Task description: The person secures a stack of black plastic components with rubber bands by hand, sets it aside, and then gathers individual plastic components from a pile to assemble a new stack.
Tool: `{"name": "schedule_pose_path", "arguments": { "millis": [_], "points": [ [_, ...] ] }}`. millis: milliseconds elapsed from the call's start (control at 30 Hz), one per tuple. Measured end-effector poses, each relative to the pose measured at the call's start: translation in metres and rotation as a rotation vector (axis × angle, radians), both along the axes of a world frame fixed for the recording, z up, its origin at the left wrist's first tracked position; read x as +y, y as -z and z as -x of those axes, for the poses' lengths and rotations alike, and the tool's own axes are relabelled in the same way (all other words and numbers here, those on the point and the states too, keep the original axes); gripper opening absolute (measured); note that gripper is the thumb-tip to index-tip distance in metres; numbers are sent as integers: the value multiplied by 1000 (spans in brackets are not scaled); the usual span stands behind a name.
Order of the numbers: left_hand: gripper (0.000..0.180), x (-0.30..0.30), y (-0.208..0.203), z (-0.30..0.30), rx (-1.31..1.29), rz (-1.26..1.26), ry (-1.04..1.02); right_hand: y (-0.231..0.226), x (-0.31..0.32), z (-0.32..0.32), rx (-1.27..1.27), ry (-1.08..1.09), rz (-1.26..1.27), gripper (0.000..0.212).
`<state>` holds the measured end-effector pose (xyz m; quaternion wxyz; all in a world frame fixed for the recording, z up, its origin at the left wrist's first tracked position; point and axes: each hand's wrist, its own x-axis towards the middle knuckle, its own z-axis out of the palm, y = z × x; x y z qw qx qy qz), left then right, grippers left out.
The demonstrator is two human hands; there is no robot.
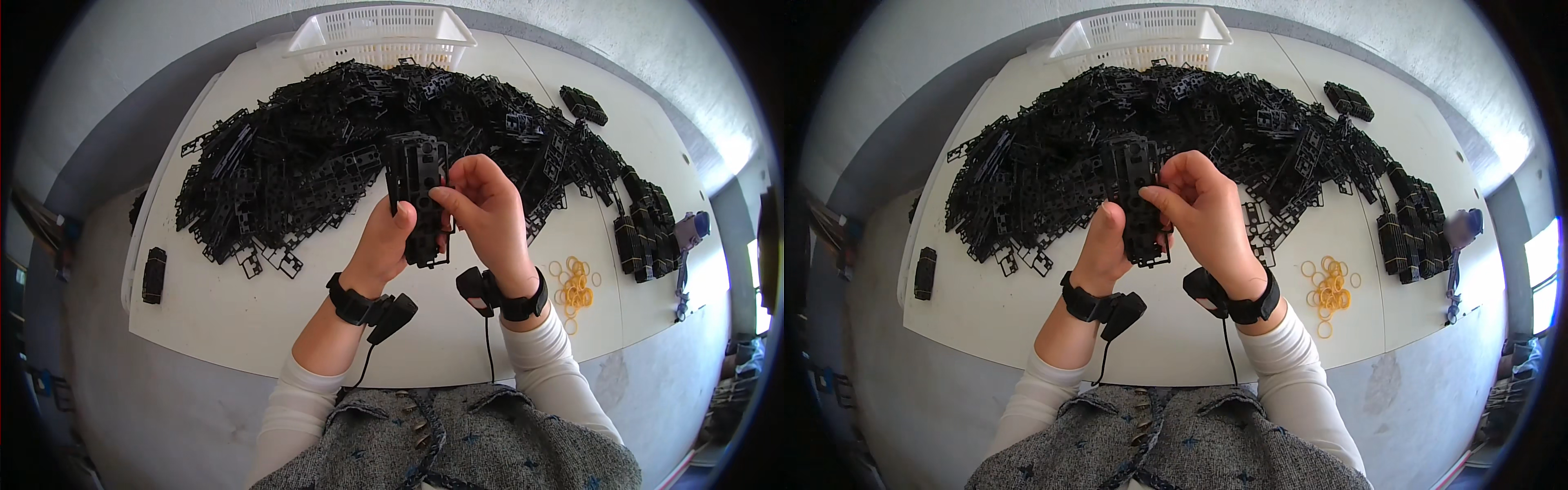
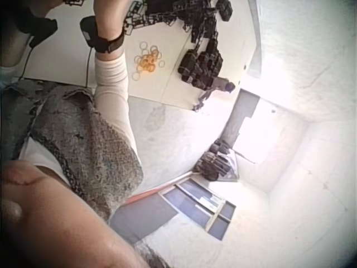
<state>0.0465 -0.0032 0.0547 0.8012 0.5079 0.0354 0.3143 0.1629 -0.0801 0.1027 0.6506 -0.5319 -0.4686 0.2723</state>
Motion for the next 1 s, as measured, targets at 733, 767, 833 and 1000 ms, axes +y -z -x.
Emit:
{"name": "schedule_pose_path", "arguments": {
  "millis": [733, 767, 833, 1000],
  "points": [
    [82, -2, 6, -2, -39, 44, 62, 0, -2, -2, -17, -36, 28, 15],
    [82, -2, 6, -2, -45, 33, 57, 0, -3, -2, -27, -20, 27, 15],
    [82, -2, 7, -3, -38, 21, 61, 0, -3, -2, -44, -10, 38, 15],
    [79, -2, 8, -4, -11, -13, 58, 6, 0, -3, -295, 112, -16, 15]
  ]
}}
